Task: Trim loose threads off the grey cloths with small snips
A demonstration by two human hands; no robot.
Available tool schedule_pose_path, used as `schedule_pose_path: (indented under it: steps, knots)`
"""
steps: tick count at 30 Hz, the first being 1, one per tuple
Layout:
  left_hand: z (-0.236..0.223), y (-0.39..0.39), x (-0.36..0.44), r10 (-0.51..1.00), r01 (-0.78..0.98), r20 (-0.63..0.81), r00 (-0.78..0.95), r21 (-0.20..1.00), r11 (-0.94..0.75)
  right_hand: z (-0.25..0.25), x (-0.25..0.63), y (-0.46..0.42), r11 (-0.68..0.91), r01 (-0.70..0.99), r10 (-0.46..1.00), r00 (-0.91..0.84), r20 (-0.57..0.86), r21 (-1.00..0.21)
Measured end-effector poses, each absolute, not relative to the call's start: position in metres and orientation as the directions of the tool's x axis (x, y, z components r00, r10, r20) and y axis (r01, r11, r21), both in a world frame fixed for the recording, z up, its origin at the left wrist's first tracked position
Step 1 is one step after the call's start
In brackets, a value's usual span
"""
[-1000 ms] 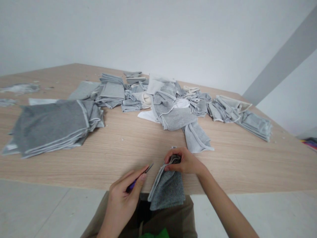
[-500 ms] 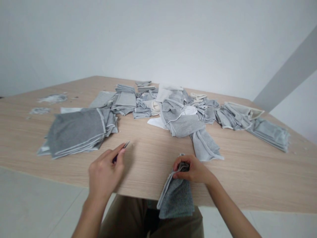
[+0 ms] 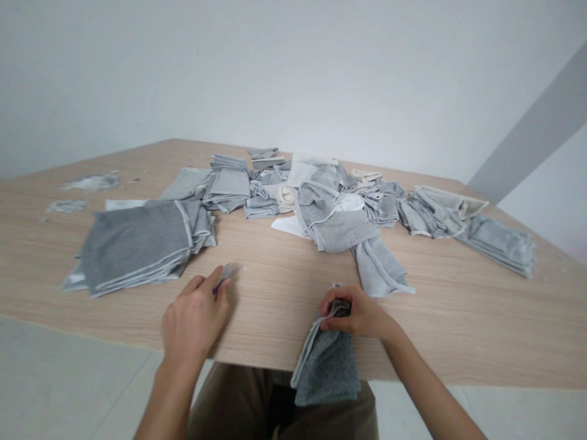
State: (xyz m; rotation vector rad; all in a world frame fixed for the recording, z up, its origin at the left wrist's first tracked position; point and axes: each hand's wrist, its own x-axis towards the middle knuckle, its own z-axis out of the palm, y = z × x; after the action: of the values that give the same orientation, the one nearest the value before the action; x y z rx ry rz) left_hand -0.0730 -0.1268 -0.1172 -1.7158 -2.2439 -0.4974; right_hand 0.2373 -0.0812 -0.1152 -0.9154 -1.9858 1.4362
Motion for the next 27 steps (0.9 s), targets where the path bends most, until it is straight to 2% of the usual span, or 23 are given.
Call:
schedule_pose_path:
  steps: [3,7,9,11,17,27]
  knots:
    - [-0.112,-0.134,-0.071,0.848,0.965,0.469,-0.247,0.202,0.169,-0.114,0.238,-0.081,0.224,0.206,0.77,-0.637,0.043,-0.952]
    - [-0.108,-0.154,-0.051,0.775,0.861,0.581,-0.249,0.499,-0.097,-0.112,0.238,-0.081,0.26,0.188,0.765,-0.638,0.083,-0.947]
    - [-0.108,-0.168,-0.034,0.829,0.724,0.522,-0.203,0.65,-0.231,-0.111,0.238,-0.081,0.27,0.179,0.761,-0.641,0.096,-0.946]
    - [-0.111,-0.18,-0.016,0.879,0.628,0.452,-0.151,0.731,-0.269,-0.112,0.238,-0.081,0.266,0.174,0.757,-0.647,0.093,-0.948]
    - [-0.133,-0.191,0.016,0.959,0.574,0.281,-0.028,0.791,-0.214,-0.113,0.239,-0.082,0.262,0.183,0.759,-0.645,0.086,-0.948]
    - [-0.146,-0.196,0.027,0.967,0.552,0.253,-0.037,0.812,-0.191,-0.113,0.238,-0.081,0.259,0.205,0.764,-0.641,0.07,-0.944]
